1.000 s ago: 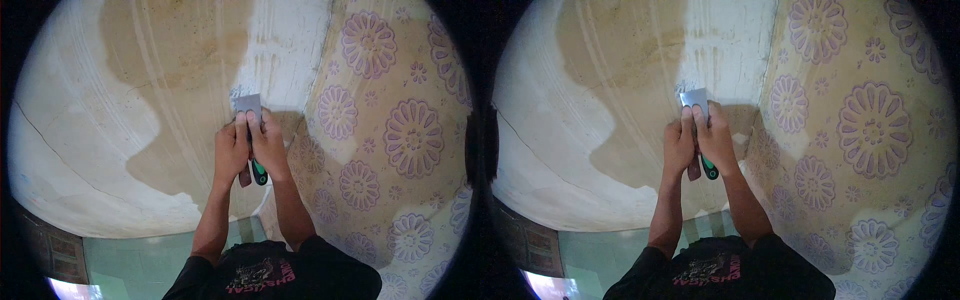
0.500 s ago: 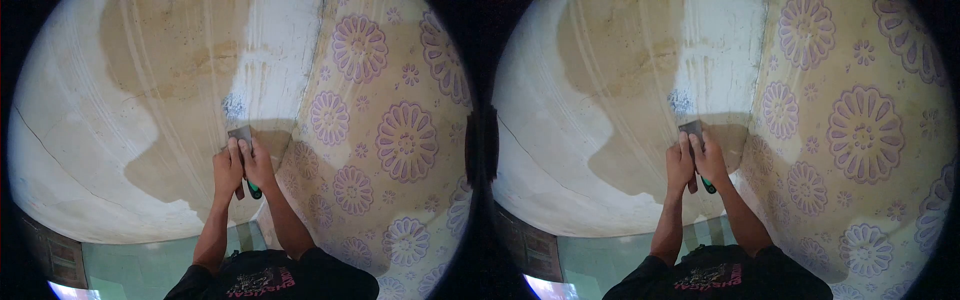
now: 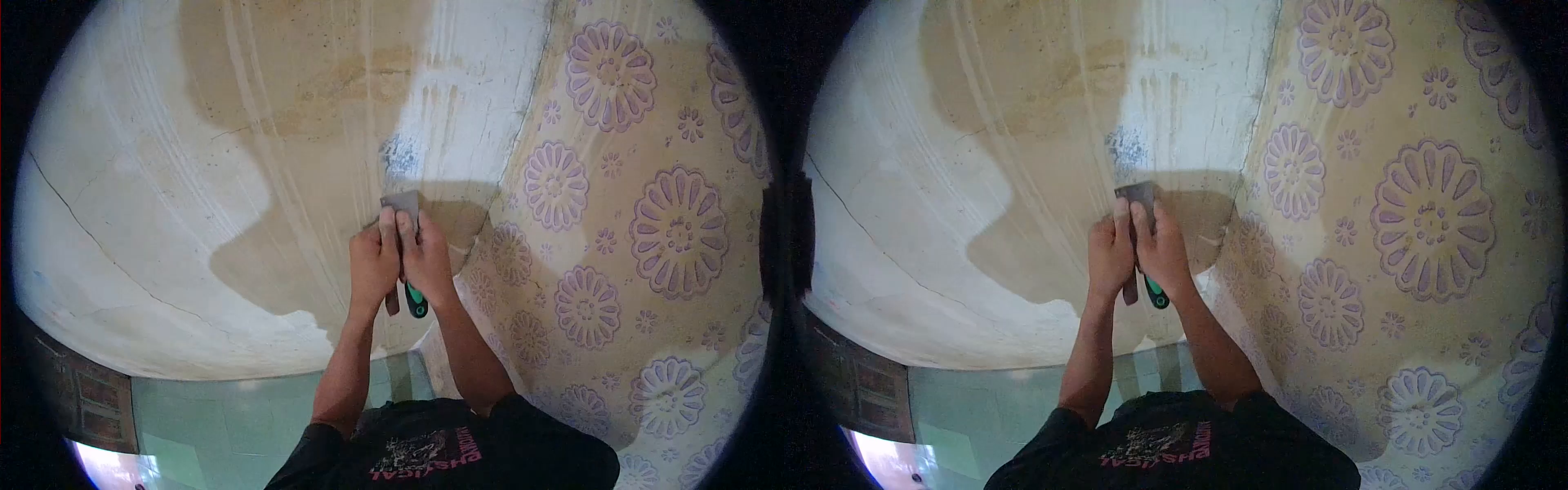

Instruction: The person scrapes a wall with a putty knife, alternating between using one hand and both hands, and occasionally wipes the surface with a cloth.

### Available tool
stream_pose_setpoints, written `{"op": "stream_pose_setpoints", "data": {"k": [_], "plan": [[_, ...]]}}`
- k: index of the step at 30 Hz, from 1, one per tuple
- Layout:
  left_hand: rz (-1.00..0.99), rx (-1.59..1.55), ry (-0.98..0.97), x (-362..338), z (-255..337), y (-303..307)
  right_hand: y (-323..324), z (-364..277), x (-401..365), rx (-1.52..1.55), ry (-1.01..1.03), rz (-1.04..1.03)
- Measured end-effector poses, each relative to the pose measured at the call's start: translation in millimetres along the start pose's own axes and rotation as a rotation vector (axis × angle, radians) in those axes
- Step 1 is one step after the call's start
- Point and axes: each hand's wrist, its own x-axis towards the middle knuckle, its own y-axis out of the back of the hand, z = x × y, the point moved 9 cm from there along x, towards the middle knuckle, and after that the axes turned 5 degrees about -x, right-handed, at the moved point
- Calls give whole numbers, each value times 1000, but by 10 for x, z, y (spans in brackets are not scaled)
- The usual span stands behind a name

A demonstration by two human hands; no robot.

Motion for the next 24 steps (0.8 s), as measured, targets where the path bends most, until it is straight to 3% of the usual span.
{"op": "stream_pose_setpoints", "data": {"k": [2, 4, 5, 7, 12, 14, 16, 18, 24], "plan": [[-9, 31, -26, 152, 86, 7, 59, -307, 115, 29, 100, -3], [-30, 72, -33, 148, 199, 39, 75, -464, 117, 92, -8, -55], [-64, 21, 47, 135, 240, 29, 47, -454, 114, 150, -100, -103], [-93, -38, 126, 89, 184, 9, 44, -334, 137, 83, -30, -58], [-57, 34, 12, -46, -16, 22, 20, -329, 33, 54, 33, 2], [-23, 63, -76, 137, 108, 39, 110, -607, 162, -23, 314, 148], [-4, 102, -149, 231, 387, 72, 100, -763, 375, 78, 272, 96], [-41, 2, 69, 253, 509, 61, 135, -938, 335, 161, 100, -15], [-12, 36, -16, -28, -10, 46, 52, -379, 30, -43, 151, 59]]}}
